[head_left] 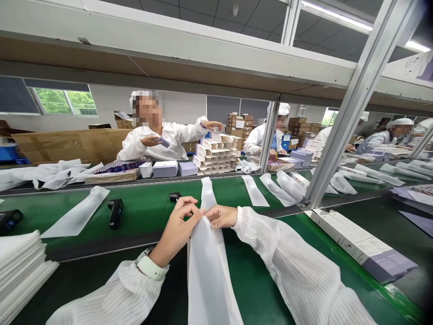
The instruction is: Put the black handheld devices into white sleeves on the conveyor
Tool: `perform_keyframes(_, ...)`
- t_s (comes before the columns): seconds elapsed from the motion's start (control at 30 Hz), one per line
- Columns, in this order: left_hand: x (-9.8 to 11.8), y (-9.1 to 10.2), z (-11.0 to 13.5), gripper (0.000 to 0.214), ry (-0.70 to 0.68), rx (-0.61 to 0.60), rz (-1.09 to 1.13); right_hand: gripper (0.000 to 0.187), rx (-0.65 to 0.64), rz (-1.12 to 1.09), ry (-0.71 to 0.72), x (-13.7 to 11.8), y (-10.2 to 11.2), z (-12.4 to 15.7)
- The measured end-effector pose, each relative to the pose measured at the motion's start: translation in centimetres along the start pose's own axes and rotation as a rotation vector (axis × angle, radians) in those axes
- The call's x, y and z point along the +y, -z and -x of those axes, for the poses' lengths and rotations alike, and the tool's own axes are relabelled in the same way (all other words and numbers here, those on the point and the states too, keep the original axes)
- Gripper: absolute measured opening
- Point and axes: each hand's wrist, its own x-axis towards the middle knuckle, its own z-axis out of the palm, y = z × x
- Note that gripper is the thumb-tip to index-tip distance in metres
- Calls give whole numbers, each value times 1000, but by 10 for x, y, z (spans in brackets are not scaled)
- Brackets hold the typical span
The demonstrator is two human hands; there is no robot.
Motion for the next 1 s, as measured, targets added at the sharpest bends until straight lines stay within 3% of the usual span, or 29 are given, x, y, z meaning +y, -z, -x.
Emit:
perform_keyframes(0.1,-5,-3,-4,26,-6,42,42,37,114,124,-43,-3,2,0)
perform_keyframes(0.17,-10,-7,-7,24,0,-3,67,35,324,190,29,-10,13,0)
perform_keyframes(0.23,-16,-11,-8,31,46,-120,45,37,608,188,161,-21,34,3)
perform_keyframes(0.37,-25,-21,-12,38,169,-490,-210,43,1338,329,316,-33,94,17)
perform_keyframes(0.43,-28,-25,-14,37,210,-639,-328,46,1559,409,307,-26,122,27)
perform_keyframes(0.53,-29,-24,-15,33,245,-688,-396,47,1711,485,229,-5,151,40)
perform_keyframes(0.63,-27,-17,-11,29,288,-665,-430,42,1773,593,113,13,169,50)
perform_keyframes(0.73,-20,-7,-3,25,310,-635,-458,33,1750,697,3,20,177,51)
perform_keyframes(0.8,-14,-2,0,24,306,-647,-481,26,1747,759,-36,19,173,42)
perform_keyframes(0.87,-10,1,2,26,290,-667,-496,31,1711,959,-52,16,159,24)
perform_keyframes(0.93,-8,0,3,28,265,-697,-490,36,1498,1265,-52,14,135,-1)
perform_keyframes(1.0,-9,-2,5,26,228,-720,-476,36,1125,1457,-49,19,106,-28)
